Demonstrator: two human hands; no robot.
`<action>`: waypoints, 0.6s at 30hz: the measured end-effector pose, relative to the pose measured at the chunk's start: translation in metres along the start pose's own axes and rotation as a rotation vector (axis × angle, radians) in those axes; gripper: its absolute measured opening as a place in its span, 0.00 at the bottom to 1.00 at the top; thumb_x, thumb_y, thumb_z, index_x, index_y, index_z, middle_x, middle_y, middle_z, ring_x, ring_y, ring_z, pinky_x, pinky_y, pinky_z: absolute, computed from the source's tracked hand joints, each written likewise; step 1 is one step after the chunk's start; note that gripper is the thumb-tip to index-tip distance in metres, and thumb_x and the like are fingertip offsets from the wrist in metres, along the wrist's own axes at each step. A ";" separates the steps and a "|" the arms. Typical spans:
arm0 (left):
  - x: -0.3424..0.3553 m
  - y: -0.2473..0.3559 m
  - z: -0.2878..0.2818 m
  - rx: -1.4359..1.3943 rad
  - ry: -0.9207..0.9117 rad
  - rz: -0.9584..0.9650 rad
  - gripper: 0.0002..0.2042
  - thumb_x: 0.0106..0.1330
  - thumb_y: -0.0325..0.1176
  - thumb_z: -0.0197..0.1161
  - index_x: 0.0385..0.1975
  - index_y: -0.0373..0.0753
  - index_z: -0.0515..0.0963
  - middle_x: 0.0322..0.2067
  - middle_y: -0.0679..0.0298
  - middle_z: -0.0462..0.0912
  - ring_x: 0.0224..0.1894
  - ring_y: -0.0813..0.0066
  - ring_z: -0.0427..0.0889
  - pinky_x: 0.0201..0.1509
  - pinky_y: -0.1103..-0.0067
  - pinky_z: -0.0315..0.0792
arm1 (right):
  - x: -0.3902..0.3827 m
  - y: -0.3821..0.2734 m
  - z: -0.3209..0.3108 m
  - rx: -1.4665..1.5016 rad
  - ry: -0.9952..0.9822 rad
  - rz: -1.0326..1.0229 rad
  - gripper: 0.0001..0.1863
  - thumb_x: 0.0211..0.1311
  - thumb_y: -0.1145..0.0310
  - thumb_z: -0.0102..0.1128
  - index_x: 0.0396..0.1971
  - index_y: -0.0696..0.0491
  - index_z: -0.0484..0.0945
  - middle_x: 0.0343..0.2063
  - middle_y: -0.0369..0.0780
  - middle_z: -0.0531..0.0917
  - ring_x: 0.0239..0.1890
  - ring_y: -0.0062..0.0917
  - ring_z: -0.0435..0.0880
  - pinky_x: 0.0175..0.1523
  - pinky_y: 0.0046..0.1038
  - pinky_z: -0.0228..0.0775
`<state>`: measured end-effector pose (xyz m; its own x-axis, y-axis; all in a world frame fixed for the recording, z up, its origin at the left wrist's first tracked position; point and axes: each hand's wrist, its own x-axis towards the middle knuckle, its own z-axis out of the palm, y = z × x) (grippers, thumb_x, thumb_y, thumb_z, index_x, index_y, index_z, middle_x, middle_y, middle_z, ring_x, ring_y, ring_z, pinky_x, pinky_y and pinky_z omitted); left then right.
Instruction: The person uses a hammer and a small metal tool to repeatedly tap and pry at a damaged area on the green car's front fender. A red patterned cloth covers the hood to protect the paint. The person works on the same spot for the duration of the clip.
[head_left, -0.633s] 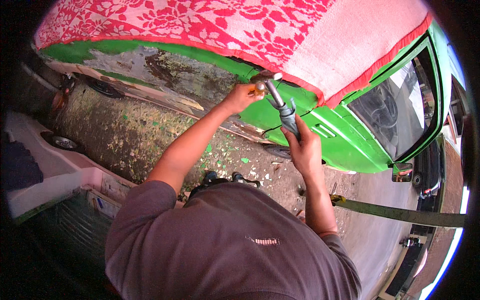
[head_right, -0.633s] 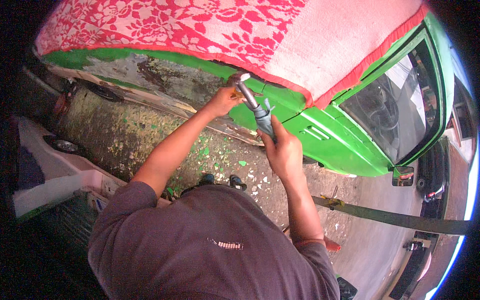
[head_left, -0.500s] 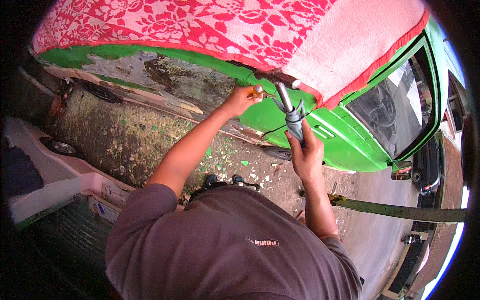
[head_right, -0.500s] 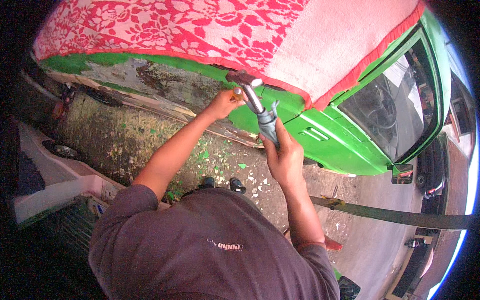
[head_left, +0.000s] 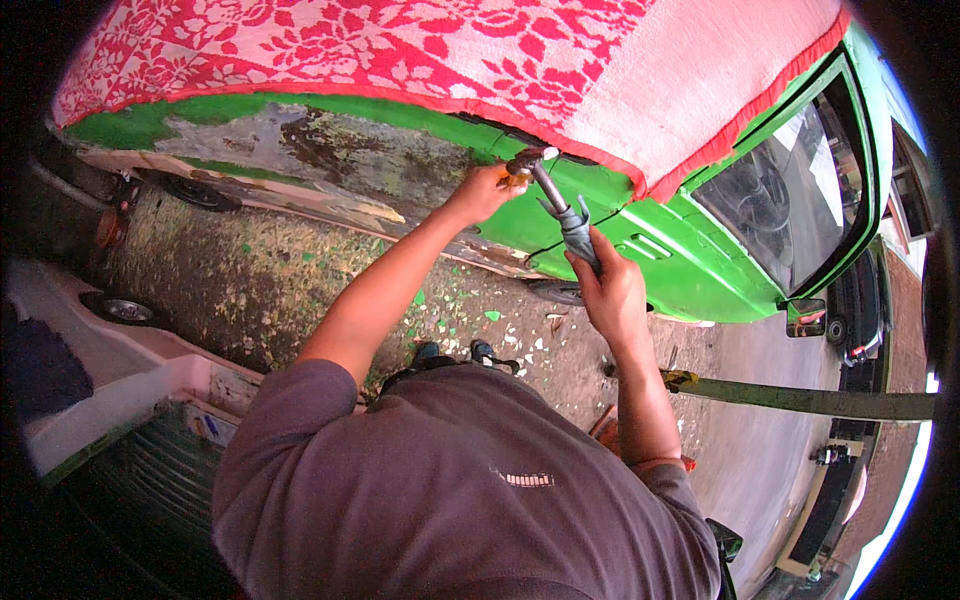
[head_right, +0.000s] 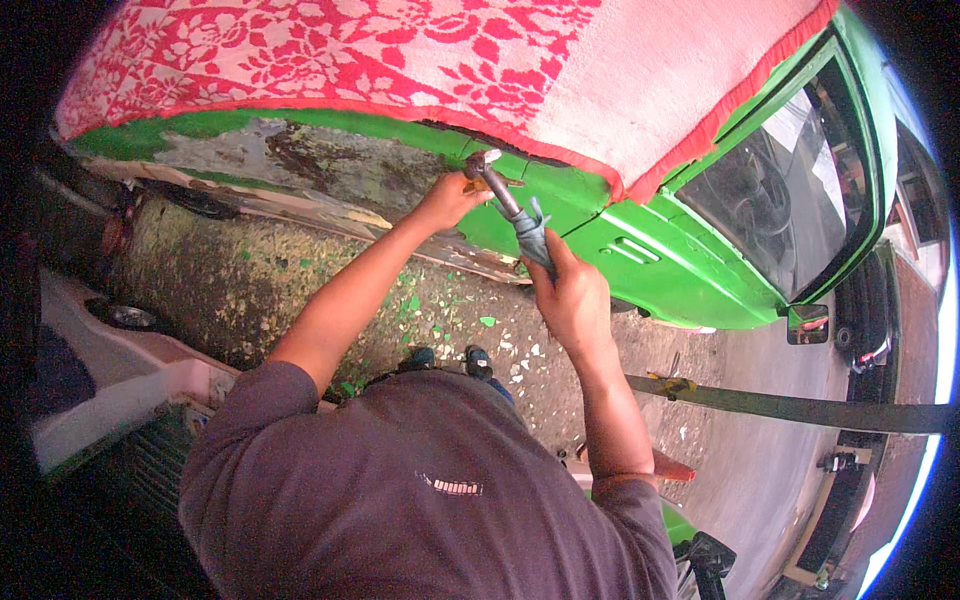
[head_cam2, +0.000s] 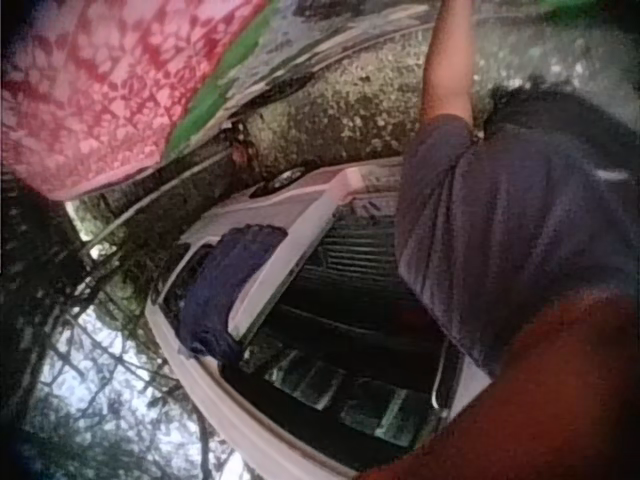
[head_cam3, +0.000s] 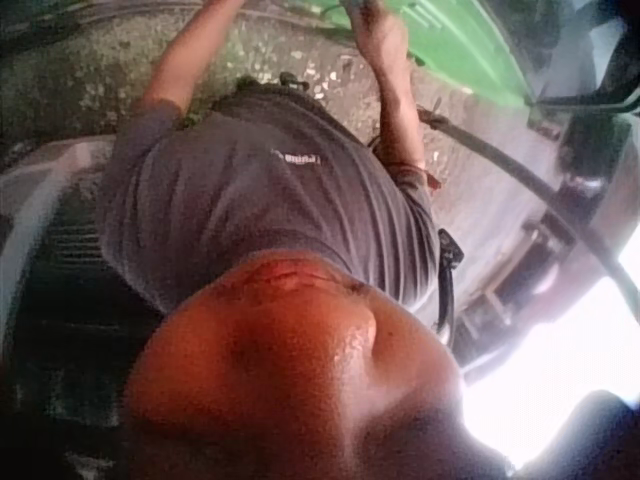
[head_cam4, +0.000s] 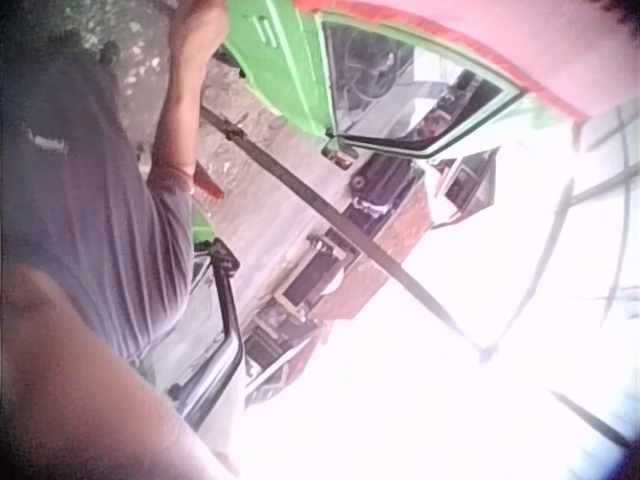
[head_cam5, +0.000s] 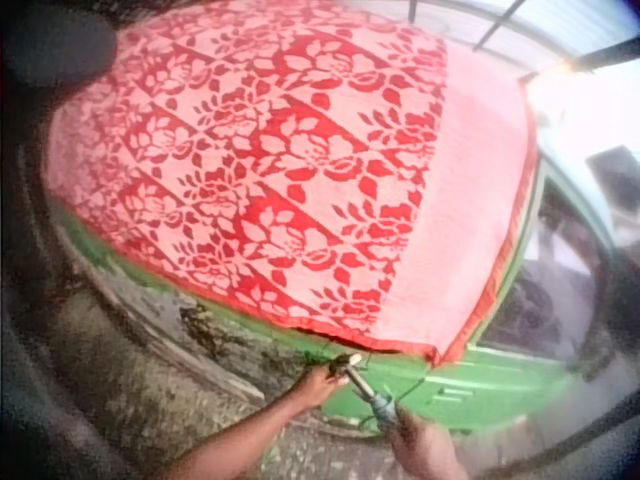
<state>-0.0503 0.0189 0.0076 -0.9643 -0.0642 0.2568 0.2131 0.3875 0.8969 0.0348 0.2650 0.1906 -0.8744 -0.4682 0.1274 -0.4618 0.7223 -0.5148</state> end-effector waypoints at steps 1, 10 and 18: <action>0.000 0.001 0.001 -0.025 -0.004 -0.002 0.10 0.66 0.33 0.65 0.44 0.38 0.79 0.34 0.63 0.84 0.39 0.77 0.82 0.44 0.74 0.75 | -0.008 0.004 0.002 0.048 0.059 -0.040 0.23 0.61 0.65 0.66 0.54 0.59 0.76 0.37 0.55 0.83 0.40 0.48 0.84 0.44 0.39 0.75; -0.015 0.017 0.004 -0.163 -0.047 -0.026 0.06 0.67 0.29 0.64 0.40 0.37 0.77 0.38 0.66 0.82 0.44 0.80 0.79 0.51 0.75 0.73 | -0.006 0.007 0.002 0.080 0.011 0.061 0.24 0.61 0.63 0.66 0.53 0.60 0.76 0.34 0.55 0.84 0.37 0.46 0.85 0.42 0.38 0.75; -0.020 -0.006 0.003 -0.301 0.070 0.020 0.04 0.67 0.26 0.61 0.39 0.38 0.77 0.38 0.67 0.82 0.43 0.79 0.79 0.50 0.77 0.72 | -0.007 0.027 -0.005 0.402 0.101 0.113 0.25 0.60 0.66 0.68 0.53 0.65 0.76 0.31 0.47 0.85 0.31 0.21 0.81 0.36 0.28 0.74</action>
<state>-0.0330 0.0209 -0.0043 -0.9485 -0.1267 0.2903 0.2789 0.1004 0.9551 0.0272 0.2905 0.1798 -0.9356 -0.3307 0.1234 -0.2849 0.5013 -0.8170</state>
